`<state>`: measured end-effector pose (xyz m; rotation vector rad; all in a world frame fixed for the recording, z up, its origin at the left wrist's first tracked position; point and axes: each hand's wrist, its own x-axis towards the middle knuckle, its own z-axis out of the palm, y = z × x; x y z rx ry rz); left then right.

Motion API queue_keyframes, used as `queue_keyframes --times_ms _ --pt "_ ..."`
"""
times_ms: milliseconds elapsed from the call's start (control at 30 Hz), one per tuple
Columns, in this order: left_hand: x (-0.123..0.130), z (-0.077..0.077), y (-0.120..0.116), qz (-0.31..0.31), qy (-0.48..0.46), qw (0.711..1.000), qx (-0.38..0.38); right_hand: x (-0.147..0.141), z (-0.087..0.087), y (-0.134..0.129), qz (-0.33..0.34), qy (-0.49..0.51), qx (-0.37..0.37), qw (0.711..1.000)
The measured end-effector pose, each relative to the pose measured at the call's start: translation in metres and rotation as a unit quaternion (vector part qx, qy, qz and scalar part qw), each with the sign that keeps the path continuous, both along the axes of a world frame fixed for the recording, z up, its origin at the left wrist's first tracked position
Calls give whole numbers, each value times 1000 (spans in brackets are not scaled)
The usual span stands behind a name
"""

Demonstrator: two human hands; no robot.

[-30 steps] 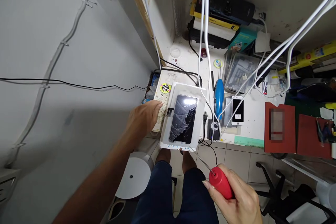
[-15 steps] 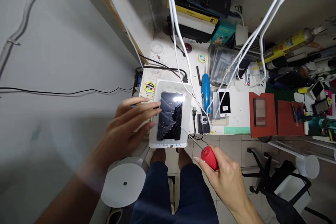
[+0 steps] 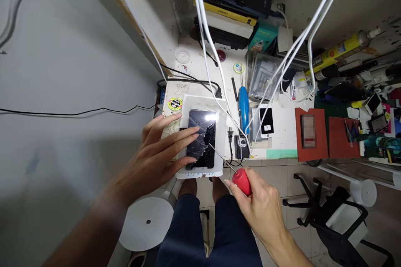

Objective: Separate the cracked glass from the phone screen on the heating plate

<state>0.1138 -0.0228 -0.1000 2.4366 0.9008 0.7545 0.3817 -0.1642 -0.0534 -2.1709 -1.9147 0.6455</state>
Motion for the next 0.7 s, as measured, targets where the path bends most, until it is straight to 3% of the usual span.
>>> queue_keyframes --times_ms 700 --pt "-1 -5 1 -3 -1 1000 -5 -5 -2 -1 17 44 -14 999"
